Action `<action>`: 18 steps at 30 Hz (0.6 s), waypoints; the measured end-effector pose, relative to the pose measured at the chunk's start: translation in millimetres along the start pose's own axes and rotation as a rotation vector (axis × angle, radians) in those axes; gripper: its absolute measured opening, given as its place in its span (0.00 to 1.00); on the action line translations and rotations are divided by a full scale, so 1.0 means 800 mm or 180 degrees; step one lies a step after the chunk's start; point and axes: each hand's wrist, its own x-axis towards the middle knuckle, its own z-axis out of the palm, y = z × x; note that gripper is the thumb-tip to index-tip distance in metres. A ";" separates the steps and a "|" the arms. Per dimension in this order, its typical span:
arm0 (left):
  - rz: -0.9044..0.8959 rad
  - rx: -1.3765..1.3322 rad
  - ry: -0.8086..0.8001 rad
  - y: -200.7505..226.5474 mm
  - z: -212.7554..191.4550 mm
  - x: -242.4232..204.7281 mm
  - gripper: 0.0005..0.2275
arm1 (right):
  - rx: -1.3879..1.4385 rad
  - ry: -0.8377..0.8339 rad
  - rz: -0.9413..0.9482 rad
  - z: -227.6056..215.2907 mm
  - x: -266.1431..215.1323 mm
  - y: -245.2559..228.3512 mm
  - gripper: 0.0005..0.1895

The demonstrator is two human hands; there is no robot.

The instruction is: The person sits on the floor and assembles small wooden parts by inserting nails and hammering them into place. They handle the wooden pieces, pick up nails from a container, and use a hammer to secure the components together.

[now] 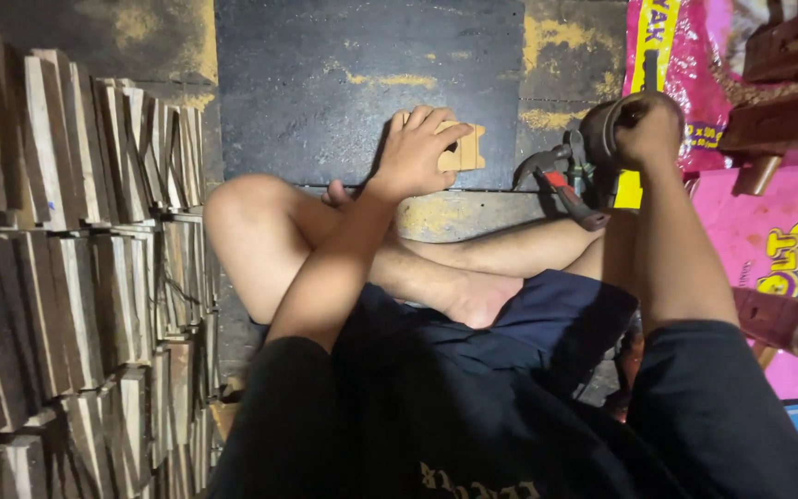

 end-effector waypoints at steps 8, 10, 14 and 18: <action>0.0040 0.0146 0.0030 0.008 -0.012 -0.006 0.31 | -0.0486 -0.0272 0.0003 -0.095 -0.039 -0.110 0.16; 0.0067 0.0165 -0.0001 0.008 -0.012 -0.008 0.31 | -0.0364 -0.0279 0.0075 -0.096 -0.043 -0.112 0.19; 0.0151 0.0143 0.0188 0.008 -0.009 -0.010 0.30 | -0.0473 -0.0361 -0.0020 -0.086 -0.033 -0.102 0.16; 0.0133 0.0145 0.0237 0.007 -0.005 -0.011 0.29 | -0.0358 -0.0197 -0.0167 -0.097 -0.040 -0.108 0.15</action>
